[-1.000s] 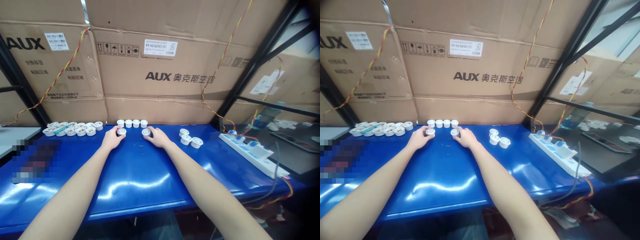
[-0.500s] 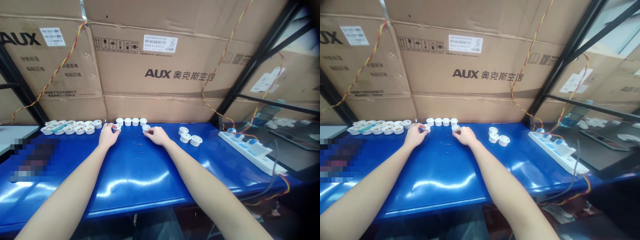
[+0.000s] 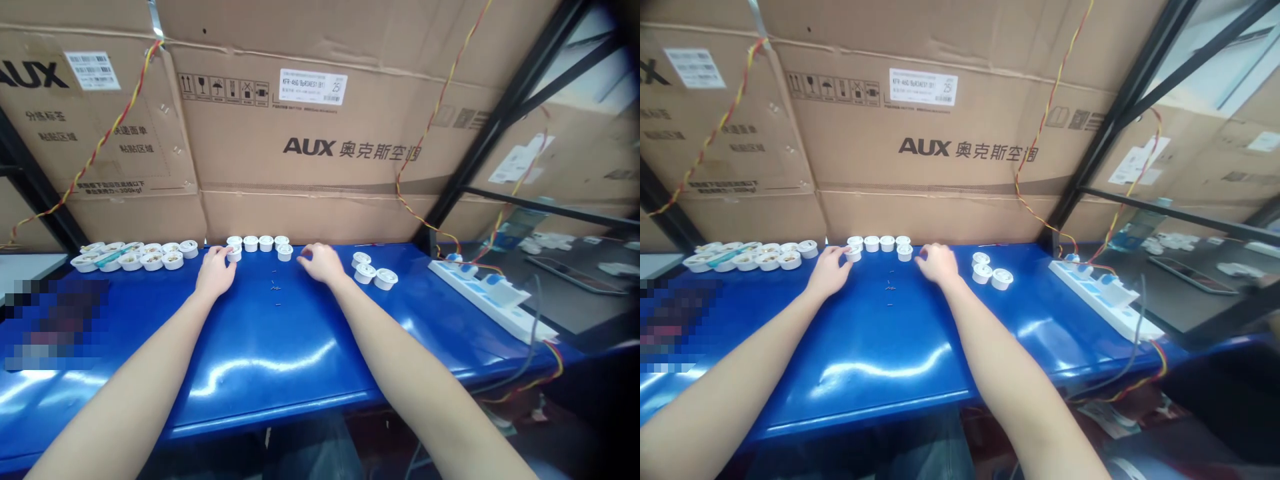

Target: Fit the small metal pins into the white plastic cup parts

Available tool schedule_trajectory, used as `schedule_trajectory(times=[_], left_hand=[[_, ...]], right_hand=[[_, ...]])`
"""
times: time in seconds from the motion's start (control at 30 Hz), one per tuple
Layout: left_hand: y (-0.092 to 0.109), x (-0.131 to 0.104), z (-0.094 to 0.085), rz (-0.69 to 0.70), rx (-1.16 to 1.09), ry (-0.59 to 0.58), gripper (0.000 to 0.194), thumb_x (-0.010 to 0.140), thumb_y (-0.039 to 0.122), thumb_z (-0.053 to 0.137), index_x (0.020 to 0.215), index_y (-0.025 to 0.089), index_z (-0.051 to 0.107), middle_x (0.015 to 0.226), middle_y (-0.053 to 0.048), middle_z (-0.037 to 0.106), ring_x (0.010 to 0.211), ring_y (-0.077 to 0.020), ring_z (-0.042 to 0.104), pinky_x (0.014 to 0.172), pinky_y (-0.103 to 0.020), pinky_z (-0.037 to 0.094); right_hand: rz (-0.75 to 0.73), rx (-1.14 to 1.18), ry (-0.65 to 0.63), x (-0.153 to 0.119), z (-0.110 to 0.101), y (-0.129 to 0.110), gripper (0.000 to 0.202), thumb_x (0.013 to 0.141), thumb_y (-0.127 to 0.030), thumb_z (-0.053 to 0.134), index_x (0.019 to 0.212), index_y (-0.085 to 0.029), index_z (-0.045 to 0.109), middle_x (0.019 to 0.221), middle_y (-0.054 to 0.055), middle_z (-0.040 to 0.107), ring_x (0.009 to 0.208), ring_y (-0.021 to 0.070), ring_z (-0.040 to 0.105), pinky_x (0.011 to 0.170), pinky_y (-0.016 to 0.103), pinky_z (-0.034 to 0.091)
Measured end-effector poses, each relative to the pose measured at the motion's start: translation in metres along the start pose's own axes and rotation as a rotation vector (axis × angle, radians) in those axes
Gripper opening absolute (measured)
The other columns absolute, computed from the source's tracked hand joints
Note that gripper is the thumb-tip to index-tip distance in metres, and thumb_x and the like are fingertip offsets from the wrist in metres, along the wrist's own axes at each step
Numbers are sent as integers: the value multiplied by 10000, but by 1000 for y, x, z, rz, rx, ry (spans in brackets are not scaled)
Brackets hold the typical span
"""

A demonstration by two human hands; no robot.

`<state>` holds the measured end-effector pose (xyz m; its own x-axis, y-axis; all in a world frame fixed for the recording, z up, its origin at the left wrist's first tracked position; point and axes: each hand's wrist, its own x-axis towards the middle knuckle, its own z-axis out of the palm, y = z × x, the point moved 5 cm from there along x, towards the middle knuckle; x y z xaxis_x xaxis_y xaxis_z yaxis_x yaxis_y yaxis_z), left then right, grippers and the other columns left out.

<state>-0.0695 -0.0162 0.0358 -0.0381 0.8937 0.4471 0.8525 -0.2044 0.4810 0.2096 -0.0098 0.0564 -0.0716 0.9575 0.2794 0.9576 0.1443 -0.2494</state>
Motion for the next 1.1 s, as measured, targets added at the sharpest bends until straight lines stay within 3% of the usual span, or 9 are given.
schedule_trajectory(times=[0.07, 0.17, 0.33, 0.43, 0.53, 0.63, 0.87, 1.0, 1.1], left_hand=[[8, -2, -6, 52, 1, 55, 389, 857, 251, 474, 1212, 170, 610, 1272, -126, 547, 1230, -304, 503, 1084, -450, 396], [34, -8, -7, 215, -63, 18, 353, 865, 214, 428, 1143, 184, 643, 1251, -96, 580, 1207, -262, 527, 1097, -421, 394], [77, -27, 32, 426, -27, -419, 479, 911, 267, 387, 1368, 221, 522, 1475, -63, 467, 1386, -244, 390, 1163, -421, 313], [86, -36, 48, 484, 37, -591, 518, 938, 302, 357, 1443, 221, 440, 1547, -58, 371, 1442, -233, 304, 1199, -429, 230], [92, -43, 48, 582, 57, -667, 503, 951, 294, 342, 1439, 235, 448, 1555, -39, 356, 1446, -211, 299, 1210, -407, 203], [97, -48, 42, 638, 52, -691, 493, 956, 298, 359, 1434, 225, 456, 1541, -38, 377, 1431, -202, 333, 1198, -373, 243], [101, -55, 34, 679, 27, -705, 442, 966, 286, 362, 1364, 222, 545, 1477, -33, 462, 1366, -203, 442, 1155, -381, 326], [102, -55, 29, 693, 5, -716, 417, 955, 255, 388, 1314, 204, 594, 1427, -36, 517, 1330, -197, 487, 1142, -362, 348], [103, -55, 25, 695, -32, -713, 395, 945, 236, 402, 1261, 211, 638, 1374, -18, 572, 1303, -182, 516, 1126, -327, 369]], right_hand=[[191, -118, 83, -1, -13, 20, 477, 877, -478, 531, 1242, -178, 597, 1313, 157, 557, 1217, 342, 485, 992, 451, 382], [405, -215, 6, -2, -19, 49, 656, 862, -542, 529, 1366, -123, 487, 1437, 202, 430, 1321, 396, 369, 1069, 513, 279], [557, -188, -165, -4, -14, 76, 714, 861, -575, 506, 1416, -129, 439, 1480, 204, 386, 1373, 415, 302, 1084, 530, 253], [499, -157, -181, -2, -10, 67, 719, 860, -577, 503, 1426, -142, 428, 1476, 198, 393, 1368, 400, 312, 1065, 520, 295], [354, -135, -186, 0, -4, 45, 721, 840, -567, 537, 1429, -167, 425, 1471, 179, 398, 1365, 379, 318, 1066, 504, 312], [257, -123, -207, -1, -2, 28, 709, 831, -553, 559, 1438, -217, 417, 1501, 148, 360, 1378, 374, 295, 1069, 510, 322], [376, -125, -301, -11, -7, 23, 720, 841, -538, 560, 1466, -236, 370, 1546, 162, 265, 1356, 415, 328, 999, 555, 397], [238, -152, -270, -12, -1, 7, 630, 866, -416, 568, 1434, -192, 413, 1504, 175, 318, 1298, 400, 410, 983, 492, 433], [84, -137, -266, -14, 2, -7, 646, 850, -278, 597, 1457, -253, 376, 1517, 152, 299, 1255, 362, 472, 982, 438, 439]])
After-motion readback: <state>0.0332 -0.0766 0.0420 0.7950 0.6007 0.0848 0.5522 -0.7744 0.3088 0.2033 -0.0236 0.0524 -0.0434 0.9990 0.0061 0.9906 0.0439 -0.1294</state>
